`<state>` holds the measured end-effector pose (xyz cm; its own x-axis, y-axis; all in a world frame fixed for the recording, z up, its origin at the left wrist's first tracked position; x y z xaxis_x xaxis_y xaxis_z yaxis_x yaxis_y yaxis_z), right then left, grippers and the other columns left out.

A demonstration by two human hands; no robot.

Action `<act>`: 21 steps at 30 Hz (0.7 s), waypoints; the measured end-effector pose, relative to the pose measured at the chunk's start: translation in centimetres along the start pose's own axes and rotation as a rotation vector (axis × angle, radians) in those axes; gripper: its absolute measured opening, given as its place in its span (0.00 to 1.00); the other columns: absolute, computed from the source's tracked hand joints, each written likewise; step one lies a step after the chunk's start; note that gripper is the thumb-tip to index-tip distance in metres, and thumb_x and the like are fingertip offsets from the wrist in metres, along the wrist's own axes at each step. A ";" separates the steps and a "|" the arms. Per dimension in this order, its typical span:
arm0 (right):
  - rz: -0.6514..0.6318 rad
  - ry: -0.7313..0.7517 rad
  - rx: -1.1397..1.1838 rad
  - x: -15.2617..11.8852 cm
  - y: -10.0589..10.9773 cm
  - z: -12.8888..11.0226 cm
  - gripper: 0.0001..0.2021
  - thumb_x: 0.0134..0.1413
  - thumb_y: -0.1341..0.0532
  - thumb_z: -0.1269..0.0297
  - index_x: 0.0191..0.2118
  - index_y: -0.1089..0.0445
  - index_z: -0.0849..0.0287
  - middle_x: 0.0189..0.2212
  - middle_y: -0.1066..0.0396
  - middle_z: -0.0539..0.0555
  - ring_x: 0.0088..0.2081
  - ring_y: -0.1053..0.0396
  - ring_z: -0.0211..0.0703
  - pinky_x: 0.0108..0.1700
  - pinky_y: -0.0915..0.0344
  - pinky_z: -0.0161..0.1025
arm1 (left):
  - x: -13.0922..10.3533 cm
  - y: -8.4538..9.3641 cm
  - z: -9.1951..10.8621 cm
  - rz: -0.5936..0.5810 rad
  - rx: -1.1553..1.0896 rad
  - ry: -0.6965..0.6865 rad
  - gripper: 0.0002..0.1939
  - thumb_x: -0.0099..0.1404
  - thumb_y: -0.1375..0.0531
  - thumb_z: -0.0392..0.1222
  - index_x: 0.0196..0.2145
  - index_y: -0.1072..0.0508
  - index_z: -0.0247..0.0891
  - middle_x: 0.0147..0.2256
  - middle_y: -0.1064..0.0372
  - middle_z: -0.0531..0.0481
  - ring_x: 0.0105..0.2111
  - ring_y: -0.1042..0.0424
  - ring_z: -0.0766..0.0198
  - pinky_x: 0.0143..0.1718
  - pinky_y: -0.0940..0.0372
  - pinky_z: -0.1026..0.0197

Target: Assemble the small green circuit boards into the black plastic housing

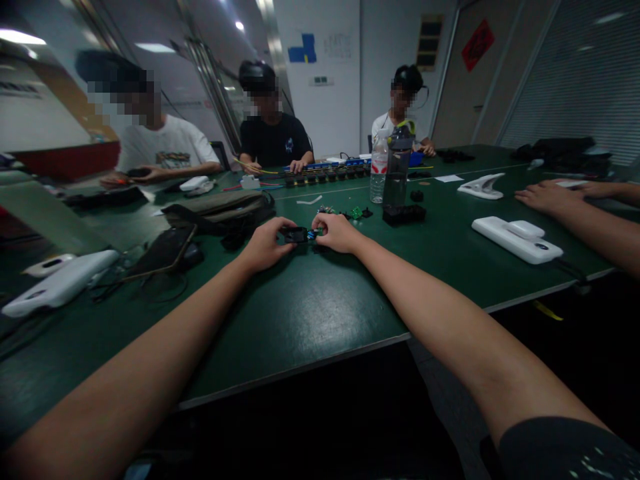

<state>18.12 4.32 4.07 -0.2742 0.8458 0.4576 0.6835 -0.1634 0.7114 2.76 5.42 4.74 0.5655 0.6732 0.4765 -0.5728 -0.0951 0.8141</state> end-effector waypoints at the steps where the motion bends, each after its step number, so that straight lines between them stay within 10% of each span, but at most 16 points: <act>1: 0.000 -0.001 0.002 0.0 0.0 0.0 0.11 0.42 0.35 0.74 0.36 0.27 0.61 0.25 0.31 0.45 0.29 0.35 0.36 0.35 0.43 0.33 | 0.0 0.0 0.0 -0.001 0.000 0.001 0.16 0.55 0.39 0.38 0.43 0.28 0.39 0.42 0.27 0.46 0.42 0.28 0.56 0.48 0.32 0.53; 21: 0.012 -0.022 0.122 0.1 -0.1 0.3 0.10 0.41 0.33 0.72 0.35 0.27 0.62 0.22 0.33 0.44 0.27 0.36 0.36 0.33 0.42 0.33 | 0.0 0.0 -0.2 -0.001 0.011 0.006 0.16 0.54 0.38 0.38 0.42 0.29 0.39 0.41 0.27 0.46 0.42 0.28 0.56 0.47 0.32 0.53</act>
<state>18.21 4.54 3.84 -0.2515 0.8553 0.4530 0.7644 -0.1116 0.6350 2.67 5.55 4.67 0.5624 0.6775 0.4740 -0.5660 -0.1024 0.8180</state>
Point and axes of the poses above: each hand's wrist, its own x-axis towards the middle knuckle, its own y-axis out of the back of the hand, z = x × y, the point moved 8 cm from there along x, towards the middle knuckle
